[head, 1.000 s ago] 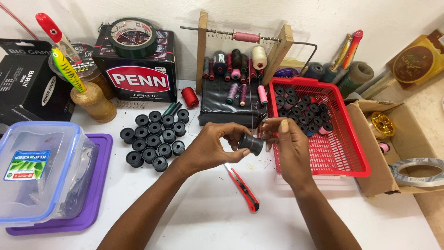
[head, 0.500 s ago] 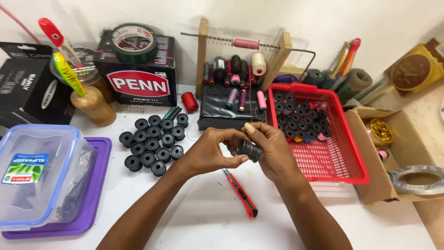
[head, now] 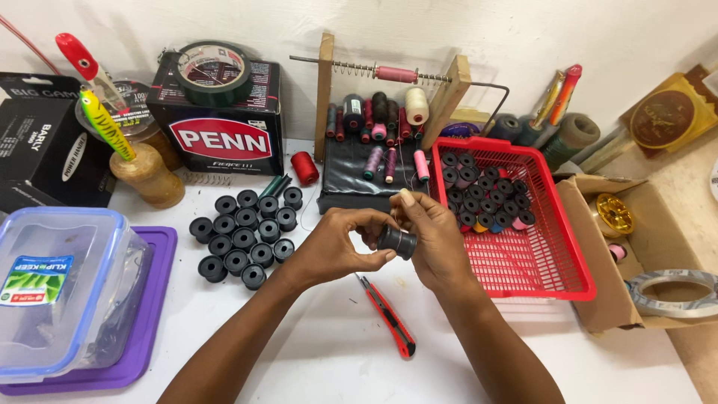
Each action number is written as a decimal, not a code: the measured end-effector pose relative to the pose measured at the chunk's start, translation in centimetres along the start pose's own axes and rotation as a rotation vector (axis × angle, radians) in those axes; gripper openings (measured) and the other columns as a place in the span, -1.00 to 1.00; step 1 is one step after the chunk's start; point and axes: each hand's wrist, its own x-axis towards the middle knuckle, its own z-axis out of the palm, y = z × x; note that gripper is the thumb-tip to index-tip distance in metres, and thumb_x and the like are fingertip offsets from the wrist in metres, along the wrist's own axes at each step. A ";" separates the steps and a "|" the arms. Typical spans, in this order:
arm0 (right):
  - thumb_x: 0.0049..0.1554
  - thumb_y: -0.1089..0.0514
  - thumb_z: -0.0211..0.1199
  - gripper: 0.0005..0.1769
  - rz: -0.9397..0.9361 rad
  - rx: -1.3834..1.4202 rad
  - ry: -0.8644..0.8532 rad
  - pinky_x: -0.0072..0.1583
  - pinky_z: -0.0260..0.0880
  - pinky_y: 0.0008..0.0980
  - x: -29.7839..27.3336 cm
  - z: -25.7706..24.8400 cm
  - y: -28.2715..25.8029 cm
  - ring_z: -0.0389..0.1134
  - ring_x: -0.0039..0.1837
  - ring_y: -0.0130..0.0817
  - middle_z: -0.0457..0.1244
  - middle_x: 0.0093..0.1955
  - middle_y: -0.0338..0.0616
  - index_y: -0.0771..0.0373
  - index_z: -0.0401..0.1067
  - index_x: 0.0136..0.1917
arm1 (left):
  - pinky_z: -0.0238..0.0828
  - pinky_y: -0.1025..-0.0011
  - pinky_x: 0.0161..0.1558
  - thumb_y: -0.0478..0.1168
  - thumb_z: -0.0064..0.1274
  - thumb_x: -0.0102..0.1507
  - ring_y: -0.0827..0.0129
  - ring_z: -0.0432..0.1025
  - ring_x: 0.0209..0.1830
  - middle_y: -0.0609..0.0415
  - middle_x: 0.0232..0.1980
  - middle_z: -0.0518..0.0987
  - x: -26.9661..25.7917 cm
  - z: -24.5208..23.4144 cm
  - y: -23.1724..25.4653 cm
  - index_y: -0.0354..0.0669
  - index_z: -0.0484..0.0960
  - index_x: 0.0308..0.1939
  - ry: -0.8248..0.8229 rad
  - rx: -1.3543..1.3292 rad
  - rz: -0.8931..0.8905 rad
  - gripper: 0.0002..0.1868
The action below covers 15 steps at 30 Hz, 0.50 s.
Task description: The person winds thread from a spool onto a small black bobbin using a hand-cranked winder. They then remove the bobbin and continue winding by hand, securing the thread end with a utility knife.
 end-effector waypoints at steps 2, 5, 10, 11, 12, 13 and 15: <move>0.13 0.06 0.12 -0.74 -0.007 0.010 0.012 -0.25 0.34 -0.57 -0.9 1.1 -0.7 0.30 -0.28 -0.46 0.25 -0.30 -0.09 0.31 0.39 -0.04 | 0.43 0.41 -0.34 -0.28 0.24 -0.03 0.36 0.46 -0.50 -0.01 -0.50 0.55 -0.1 -0.1 -0.3 -0.30 0.58 -0.16 0.002 -0.001 0.002 -0.63; 0.18 -0.03 -0.01 -0.67 -0.096 -0.014 0.119 -0.21 0.32 -0.56 -1.8 1.7 -1.1 0.27 -0.19 -0.46 0.22 -0.19 -0.15 0.23 0.24 0.08 | 0.44 0.40 -0.33 -0.29 0.24 -0.03 0.34 0.46 -0.49 -0.02 -0.50 0.55 -0.2 0.1 -0.5 -0.32 0.58 -0.16 -0.005 -0.017 -0.009 -0.63; 0.25 0.00 -0.31 -0.76 -0.769 -0.221 0.255 0.03 0.16 -0.54 -1.5 0.7 -1.0 0.10 0.04 -0.44 0.08 0.02 -0.18 0.08 0.02 0.13 | 0.44 0.35 -0.32 -0.31 0.23 -0.03 0.29 0.46 -0.48 -0.08 -0.50 0.55 -0.2 0.2 0.3 -0.37 0.57 -0.15 -0.028 -0.025 -0.027 -0.62; 0.24 -0.08 -0.45 -0.61 -0.979 -0.342 0.111 0.13 0.05 -0.42 -1.1 0.4 -1.1 0.08 0.06 -0.35 0.14 -0.02 -0.12 0.11 0.17 -0.01 | 0.44 0.35 -0.32 -0.31 0.22 -0.03 0.29 0.46 -0.47 -0.08 -0.50 0.54 -0.2 0.2 0.4 -0.37 0.56 -0.17 -0.040 -0.040 -0.021 -0.63; 0.23 -0.15 -0.60 -0.36 -1.183 -0.460 -0.044 0.22 -0.07 -0.30 -0.7 0.2 -1.2 0.06 0.09 -0.26 0.20 -0.05 -0.06 0.13 0.31 -0.15 | 0.45 0.35 -0.32 -0.32 0.21 -0.02 0.30 0.45 -0.46 -0.08 -0.50 0.54 -0.3 0.1 0.5 -0.37 0.56 -0.18 -0.049 -0.053 -0.018 -0.65; 0.23 -0.15 -0.60 -0.36 -1.183 -0.457 -0.048 0.22 -0.07 -0.30 -0.5 0.5 -1.3 0.06 0.09 -0.26 0.20 -0.05 -0.06 0.13 0.31 -0.15 | 0.45 0.35 -0.32 -0.32 0.21 -0.02 0.30 0.45 -0.46 -0.08 -0.50 0.54 -0.3 -0.1 0.5 -0.37 0.56 -0.18 -0.045 -0.049 -0.018 -0.65; 0.18 -0.29 -0.71 -0.13 -1.160 -0.484 -0.288 0.22 -0.10 -0.32 -0.2 0.7 -1.6 0.09 0.06 -0.26 0.30 -0.20 -0.12 0.12 0.43 -0.27 | 0.44 0.36 -0.33 -0.31 0.21 -0.02 0.34 0.43 -0.47 -0.03 -0.52 0.52 -0.1 0.0 0.4 -0.35 0.57 -0.23 -0.059 -0.061 -0.010 -0.69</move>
